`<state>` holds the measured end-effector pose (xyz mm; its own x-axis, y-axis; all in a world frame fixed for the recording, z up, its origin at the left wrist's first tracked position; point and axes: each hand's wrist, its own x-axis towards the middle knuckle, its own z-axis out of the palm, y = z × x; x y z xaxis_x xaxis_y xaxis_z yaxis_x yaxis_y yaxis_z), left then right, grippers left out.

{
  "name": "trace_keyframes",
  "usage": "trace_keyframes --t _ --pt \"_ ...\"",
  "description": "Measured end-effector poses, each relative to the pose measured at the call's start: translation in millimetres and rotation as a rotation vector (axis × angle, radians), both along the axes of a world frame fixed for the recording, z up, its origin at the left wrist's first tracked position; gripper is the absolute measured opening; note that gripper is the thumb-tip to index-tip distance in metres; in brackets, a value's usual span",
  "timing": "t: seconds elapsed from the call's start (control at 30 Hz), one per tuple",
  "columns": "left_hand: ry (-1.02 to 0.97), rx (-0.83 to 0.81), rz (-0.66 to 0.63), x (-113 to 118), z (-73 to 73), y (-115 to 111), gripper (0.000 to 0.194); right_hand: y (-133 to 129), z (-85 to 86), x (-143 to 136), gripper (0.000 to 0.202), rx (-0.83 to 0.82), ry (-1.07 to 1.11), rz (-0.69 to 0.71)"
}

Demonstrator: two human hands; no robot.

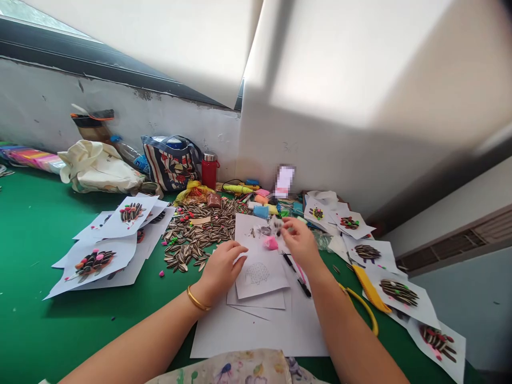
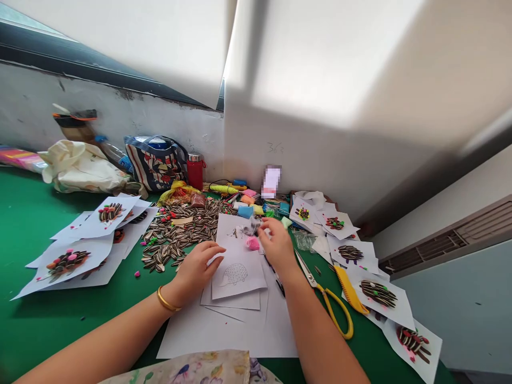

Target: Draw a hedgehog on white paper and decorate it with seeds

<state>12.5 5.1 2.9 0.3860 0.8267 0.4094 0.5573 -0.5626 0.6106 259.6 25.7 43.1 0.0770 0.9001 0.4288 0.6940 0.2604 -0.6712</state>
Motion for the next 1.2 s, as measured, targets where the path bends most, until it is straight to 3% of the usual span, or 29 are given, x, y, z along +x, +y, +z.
trace_keyframes --t 0.13,0.27,0.5,0.67,0.97,1.1,1.2 --pt "-0.336 -0.219 -0.013 4 2.1 -8 0.019 -41 -13.5 -38 0.01 -0.057 0.13 0.191" --pt "-0.505 -0.321 -0.033 10 0.8 -14 0.016 -53 -27.0 -51 0.006 -0.034 0.048 0.285" --pt "-0.464 -0.326 -0.012 12 -4.8 -11 0.002 -52 -31.7 -53 0.01 0.087 0.007 0.33" --pt "-0.483 -0.307 -0.011 10 -6.0 -9 0.006 -53 -32.1 -57 0.023 0.038 0.005 0.369" --pt "-0.285 -0.105 0.0 8 2.7 -11 0.021 -54 -28.9 -55 0.011 0.042 0.096 0.332" --pt "-0.226 -0.112 -0.009 6 5.8 -12 0.02 -54 -31.0 -57 0.01 0.028 0.169 0.362" --pt "-0.26 -0.204 -0.004 6 0.5 -10 0.016 -54 -34.8 -59 0.008 -0.018 0.212 0.367"
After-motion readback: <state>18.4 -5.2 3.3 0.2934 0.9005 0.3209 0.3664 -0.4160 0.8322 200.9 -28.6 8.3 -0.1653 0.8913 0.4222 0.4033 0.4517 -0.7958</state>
